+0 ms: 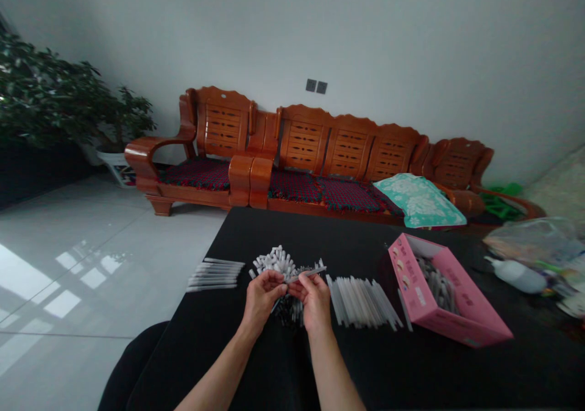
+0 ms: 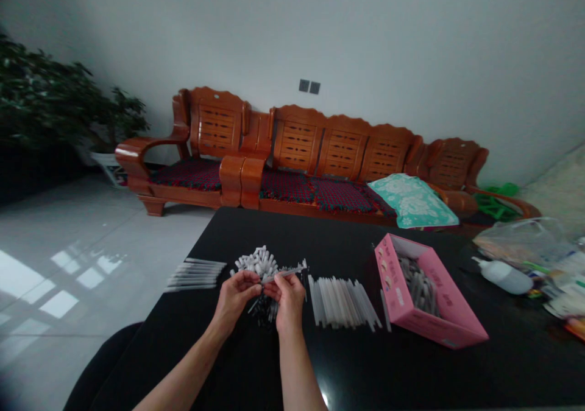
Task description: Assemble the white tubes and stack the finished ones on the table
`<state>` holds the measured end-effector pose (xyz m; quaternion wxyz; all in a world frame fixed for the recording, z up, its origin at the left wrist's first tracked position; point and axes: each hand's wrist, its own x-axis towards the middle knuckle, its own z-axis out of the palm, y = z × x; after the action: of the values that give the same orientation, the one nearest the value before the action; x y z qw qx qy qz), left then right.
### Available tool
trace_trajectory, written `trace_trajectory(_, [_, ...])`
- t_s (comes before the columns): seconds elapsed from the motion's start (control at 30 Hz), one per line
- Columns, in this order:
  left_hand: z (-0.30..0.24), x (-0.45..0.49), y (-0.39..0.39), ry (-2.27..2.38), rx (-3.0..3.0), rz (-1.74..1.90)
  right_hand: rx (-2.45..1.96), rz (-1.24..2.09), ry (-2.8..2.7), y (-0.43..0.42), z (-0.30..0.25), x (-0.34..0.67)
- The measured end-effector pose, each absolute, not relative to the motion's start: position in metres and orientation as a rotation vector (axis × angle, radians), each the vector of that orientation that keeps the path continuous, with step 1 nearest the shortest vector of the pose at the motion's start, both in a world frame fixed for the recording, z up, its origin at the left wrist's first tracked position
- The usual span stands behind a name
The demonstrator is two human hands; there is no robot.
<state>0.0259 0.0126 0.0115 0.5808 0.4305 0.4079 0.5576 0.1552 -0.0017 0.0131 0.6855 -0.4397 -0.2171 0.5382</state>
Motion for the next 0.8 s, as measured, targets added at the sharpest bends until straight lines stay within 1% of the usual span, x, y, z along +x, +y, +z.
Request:
trace_trajectory(0.07, [0.009, 0.025, 0.014, 0.990, 1.037, 1.283, -0.983, 1.206, -0.486, -0.002, 0.014, 0.155])
trace_trajectory(0.27, [-0.004, 0.023, 0.016, 1.060, 1.148, 1.076, -0.988, 1.198, -0.499, -0.001, 0.014, 0.155])
trace_trajectory(0.57, [-0.003, 0.022, 0.019, 1.054, 1.086, 1.169, -0.991, 1.210, -0.509, 0.000, 0.011, 0.155])
trace_trajectory(0.73, [-0.005, 0.021, 0.017, 1.069, 1.112, 1.033, -1.010, 1.201, -0.514, 0.000, 0.011, 0.155])
trace_trajectory(0.8, [-0.006, 0.021, 0.015, 1.047, 1.113, 1.032, -1.012, 1.201, -0.517, 0.000, 0.010, 0.154])
